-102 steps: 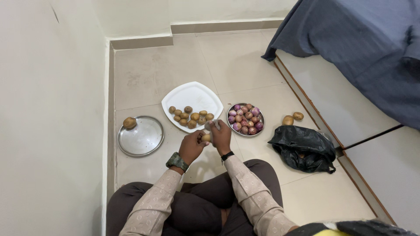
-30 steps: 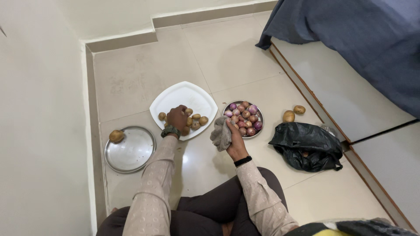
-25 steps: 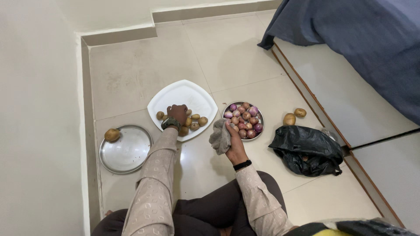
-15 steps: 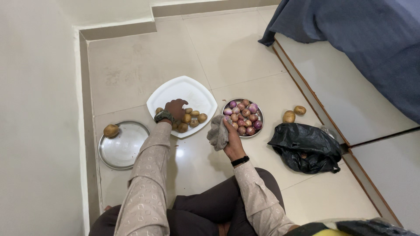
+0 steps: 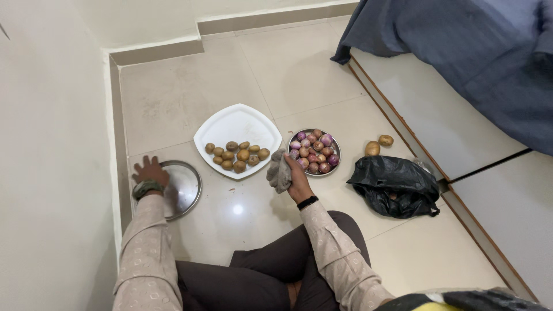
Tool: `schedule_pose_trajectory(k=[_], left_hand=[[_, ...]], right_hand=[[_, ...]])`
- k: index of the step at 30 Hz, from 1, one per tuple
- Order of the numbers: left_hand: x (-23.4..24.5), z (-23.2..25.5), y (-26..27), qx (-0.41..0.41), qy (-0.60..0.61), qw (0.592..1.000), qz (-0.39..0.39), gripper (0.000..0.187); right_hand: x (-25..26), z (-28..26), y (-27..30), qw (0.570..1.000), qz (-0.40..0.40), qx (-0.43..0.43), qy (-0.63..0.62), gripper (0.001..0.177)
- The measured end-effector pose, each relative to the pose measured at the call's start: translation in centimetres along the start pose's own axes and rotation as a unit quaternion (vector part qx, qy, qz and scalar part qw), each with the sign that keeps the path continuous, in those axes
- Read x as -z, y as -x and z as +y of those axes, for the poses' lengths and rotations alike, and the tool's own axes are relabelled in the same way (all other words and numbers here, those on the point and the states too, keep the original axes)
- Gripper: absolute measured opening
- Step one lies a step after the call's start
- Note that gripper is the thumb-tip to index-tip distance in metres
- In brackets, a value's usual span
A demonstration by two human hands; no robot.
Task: The person sits on the floor and wipes potatoes with a cloth, moving them from a metal plate to a white tray. They handle the potatoes one at a time, rubbing each with the cloth before placing it on the tray.
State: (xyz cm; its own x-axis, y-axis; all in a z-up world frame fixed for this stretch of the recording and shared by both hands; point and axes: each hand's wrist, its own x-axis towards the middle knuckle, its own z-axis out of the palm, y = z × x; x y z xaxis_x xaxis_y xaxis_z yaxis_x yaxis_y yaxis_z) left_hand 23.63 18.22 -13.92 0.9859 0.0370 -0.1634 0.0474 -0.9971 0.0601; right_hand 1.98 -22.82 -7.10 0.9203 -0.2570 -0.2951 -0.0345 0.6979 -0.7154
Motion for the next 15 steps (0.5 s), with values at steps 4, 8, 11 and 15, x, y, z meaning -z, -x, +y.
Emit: schedule_pose_trajectory(k=[4, 8, 11, 15], left_hand=[[-2.4, -3.6, 1.5, 0.005, 0.058, 0.998, -0.004, 0.070], [-3.2, -3.8, 0.9, 0.018, 0.036, 0.999, 0.030, 0.059], [-3.8, -3.3, 0.8, 0.026, 0.078, 0.995, 0.051, 0.059], [-4.1, -3.3, 1.2, -0.003, 0.077, 0.997, 0.024, 0.059]], right_hand=[[-0.9, 0.0, 0.2, 1.000, -0.002, -0.003, 0.020, 0.030], [-1.2, -0.1, 0.5, 0.999, 0.015, -0.010, 0.035, 0.031], [-0.9, 0.0, 0.2, 0.999, 0.033, -0.014, 0.021, 0.031], [-0.7, 0.1, 0.0, 0.999, 0.027, -0.014, 0.015, 0.032]])
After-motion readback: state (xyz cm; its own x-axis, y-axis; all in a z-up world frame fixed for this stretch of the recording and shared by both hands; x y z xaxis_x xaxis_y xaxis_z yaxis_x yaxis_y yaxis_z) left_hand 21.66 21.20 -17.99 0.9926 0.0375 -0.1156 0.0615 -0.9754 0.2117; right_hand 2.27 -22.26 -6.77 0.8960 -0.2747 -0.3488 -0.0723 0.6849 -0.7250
